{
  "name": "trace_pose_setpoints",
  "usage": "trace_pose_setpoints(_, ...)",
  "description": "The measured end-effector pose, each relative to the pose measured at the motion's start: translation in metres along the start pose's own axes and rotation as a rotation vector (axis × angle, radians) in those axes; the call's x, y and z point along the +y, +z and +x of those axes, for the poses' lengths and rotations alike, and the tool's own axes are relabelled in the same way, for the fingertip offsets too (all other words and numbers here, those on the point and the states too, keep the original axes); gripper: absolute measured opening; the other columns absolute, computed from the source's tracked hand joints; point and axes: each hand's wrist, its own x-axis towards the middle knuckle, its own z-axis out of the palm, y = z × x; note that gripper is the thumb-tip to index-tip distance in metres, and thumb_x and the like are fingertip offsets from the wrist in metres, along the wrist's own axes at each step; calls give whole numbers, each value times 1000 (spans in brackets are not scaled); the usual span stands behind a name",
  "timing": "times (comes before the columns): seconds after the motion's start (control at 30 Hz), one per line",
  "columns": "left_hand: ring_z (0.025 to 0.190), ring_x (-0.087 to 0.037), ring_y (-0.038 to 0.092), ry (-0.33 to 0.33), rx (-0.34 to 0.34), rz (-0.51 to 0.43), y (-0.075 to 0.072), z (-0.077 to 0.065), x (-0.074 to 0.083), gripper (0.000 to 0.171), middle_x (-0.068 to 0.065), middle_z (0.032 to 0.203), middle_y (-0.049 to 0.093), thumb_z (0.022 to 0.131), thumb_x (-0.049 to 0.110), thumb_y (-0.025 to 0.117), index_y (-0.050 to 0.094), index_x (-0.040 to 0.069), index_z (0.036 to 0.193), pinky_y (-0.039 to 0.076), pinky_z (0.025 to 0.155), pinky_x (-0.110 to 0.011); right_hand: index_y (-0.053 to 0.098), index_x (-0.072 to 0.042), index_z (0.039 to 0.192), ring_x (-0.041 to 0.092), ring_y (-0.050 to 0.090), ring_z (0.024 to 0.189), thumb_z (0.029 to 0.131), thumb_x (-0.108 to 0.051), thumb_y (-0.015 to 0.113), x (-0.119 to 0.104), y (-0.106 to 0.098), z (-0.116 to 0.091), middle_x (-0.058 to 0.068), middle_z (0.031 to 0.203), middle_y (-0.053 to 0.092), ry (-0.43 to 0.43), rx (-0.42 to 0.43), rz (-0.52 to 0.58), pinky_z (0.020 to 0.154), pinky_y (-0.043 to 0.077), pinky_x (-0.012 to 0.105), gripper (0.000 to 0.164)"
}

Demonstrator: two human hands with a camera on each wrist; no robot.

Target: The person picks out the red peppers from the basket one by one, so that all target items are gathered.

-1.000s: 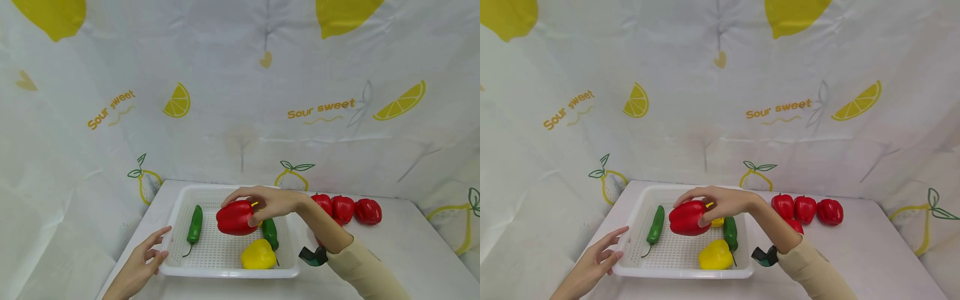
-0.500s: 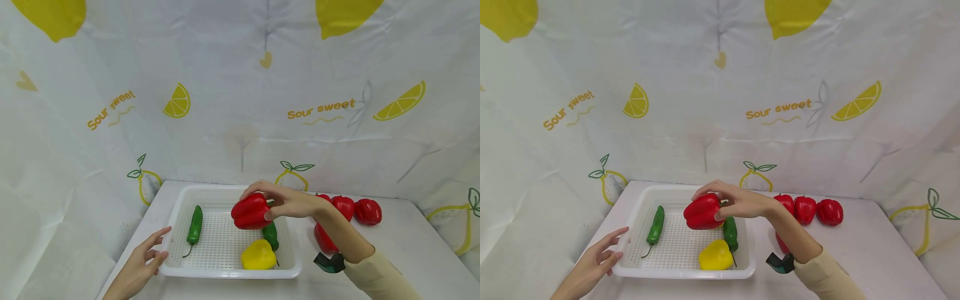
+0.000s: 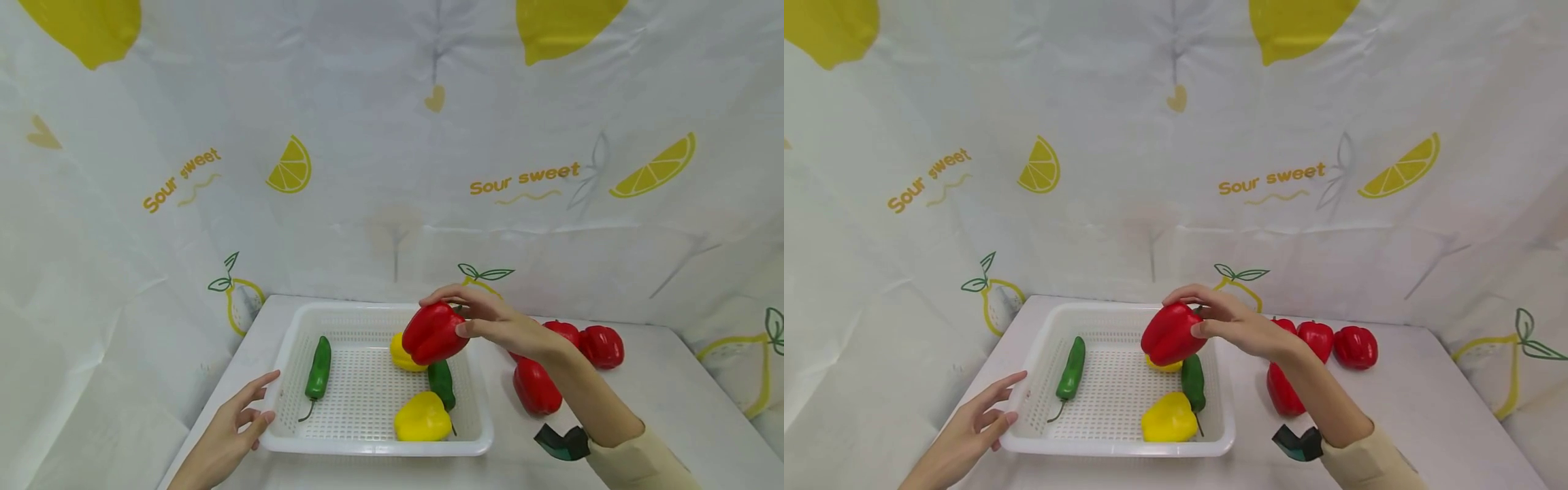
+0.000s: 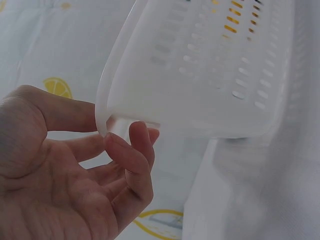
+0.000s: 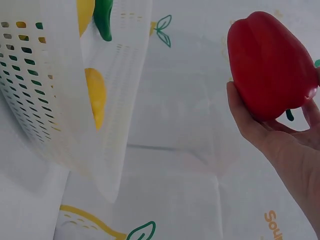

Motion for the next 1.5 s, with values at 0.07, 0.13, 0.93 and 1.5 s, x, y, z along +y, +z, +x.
trace_pose_setpoints(0.07,77,-8,63,0,0,0,0,0,0,67,-31,147,52,102,6,72,45,13,163,55,61,-26,55,-14,151,27,64,130,101,-13,63,1,-1,-4,5,152,58,32,22,-3,97,66,40,50)
trace_pose_setpoints(0.13,77,-8,63,0,1,0,0,0,0,67,-31,147,52,102,5,71,45,13,163,55,61,-26,55,-15,151,29,63,129,102,-14,62,1,-2,-8,3,151,57,54,38,1,97,66,40,49)
trace_pose_setpoints(0.93,78,-8,64,-24,17,1,1,0,2,66,-30,148,53,102,5,72,47,14,162,54,61,-25,54,-14,144,23,59,131,85,-8,87,11,-3,-21,-2,148,55,17,121,-52,90,68,42,68)
trace_pose_setpoints(1.5,76,-8,63,-11,6,-7,0,0,0,67,-30,147,52,102,5,72,46,13,163,54,61,-25,49,-9,151,18,64,129,84,-1,85,14,-7,-30,6,153,55,4,145,-5,88,69,43,77)
